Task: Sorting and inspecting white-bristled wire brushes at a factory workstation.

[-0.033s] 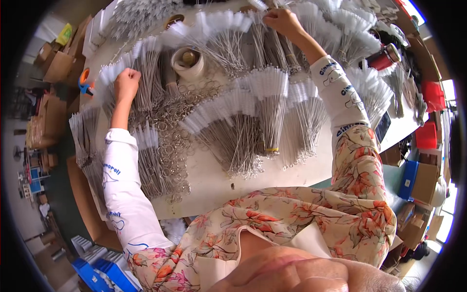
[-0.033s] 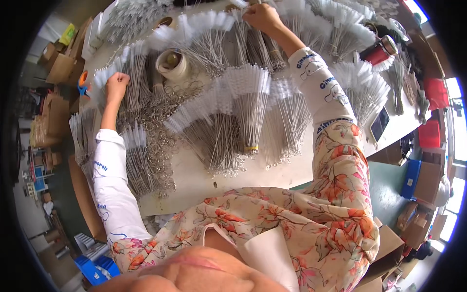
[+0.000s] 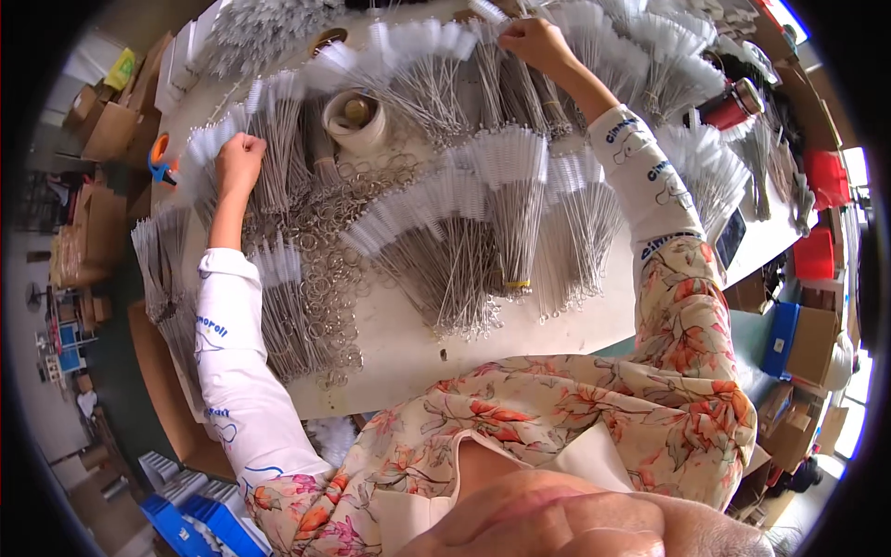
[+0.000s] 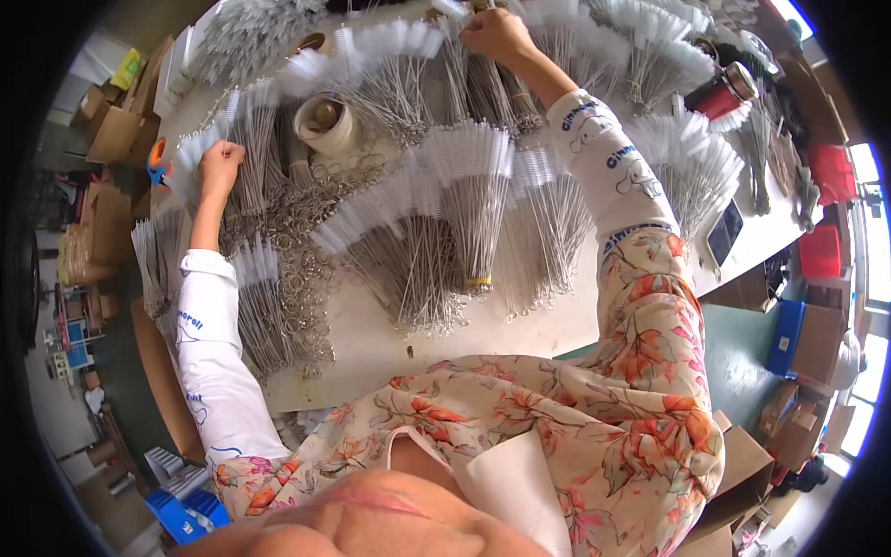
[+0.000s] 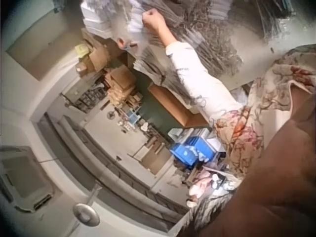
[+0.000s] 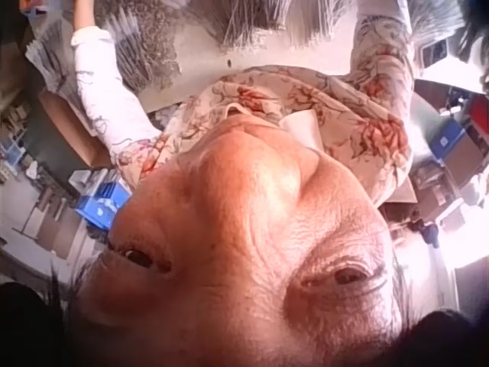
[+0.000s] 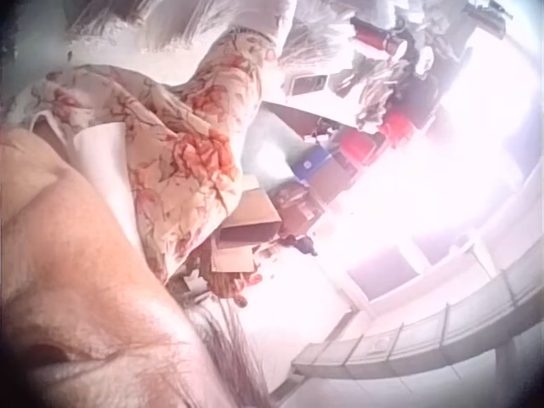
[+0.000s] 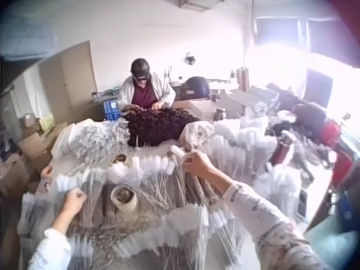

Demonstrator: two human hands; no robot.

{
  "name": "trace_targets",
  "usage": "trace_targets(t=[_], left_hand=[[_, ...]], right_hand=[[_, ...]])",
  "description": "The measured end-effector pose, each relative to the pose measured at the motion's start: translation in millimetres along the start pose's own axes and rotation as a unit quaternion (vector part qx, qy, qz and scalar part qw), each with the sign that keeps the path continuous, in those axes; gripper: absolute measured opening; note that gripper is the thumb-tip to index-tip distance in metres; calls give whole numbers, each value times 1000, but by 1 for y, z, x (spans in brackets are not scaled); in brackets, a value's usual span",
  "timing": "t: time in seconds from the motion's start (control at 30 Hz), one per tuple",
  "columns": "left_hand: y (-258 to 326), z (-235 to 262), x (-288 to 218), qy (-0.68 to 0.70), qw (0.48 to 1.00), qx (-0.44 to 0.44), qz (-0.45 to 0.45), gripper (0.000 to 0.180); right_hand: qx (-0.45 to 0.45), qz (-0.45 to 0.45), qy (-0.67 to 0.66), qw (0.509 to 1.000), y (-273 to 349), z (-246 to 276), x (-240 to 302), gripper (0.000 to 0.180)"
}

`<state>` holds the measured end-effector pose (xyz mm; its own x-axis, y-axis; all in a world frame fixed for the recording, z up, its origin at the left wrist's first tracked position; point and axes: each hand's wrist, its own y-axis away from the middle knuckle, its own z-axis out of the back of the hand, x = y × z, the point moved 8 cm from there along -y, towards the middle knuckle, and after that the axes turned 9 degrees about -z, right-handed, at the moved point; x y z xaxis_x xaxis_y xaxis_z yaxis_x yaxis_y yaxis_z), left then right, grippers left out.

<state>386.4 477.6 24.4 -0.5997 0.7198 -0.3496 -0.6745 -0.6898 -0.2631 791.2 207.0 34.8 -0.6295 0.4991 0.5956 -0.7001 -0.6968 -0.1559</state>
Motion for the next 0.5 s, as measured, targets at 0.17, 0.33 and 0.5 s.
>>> trace_targets(t=[0.17, 0.33, 0.5], left_hand=[[1, 7, -48, -26, 998, 37, 51, 20], [18, 67, -92, 106, 978, -168, -70, 16], [30, 84, -103, 410, 892, -186, 35, 21]], right_hand=[[14, -101, 144, 984, 3, -12, -27, 38], [28, -98, 97, 990, 1, -16, -26, 38], [66, -31, -1, 997, 11, -2, -17, 37]])
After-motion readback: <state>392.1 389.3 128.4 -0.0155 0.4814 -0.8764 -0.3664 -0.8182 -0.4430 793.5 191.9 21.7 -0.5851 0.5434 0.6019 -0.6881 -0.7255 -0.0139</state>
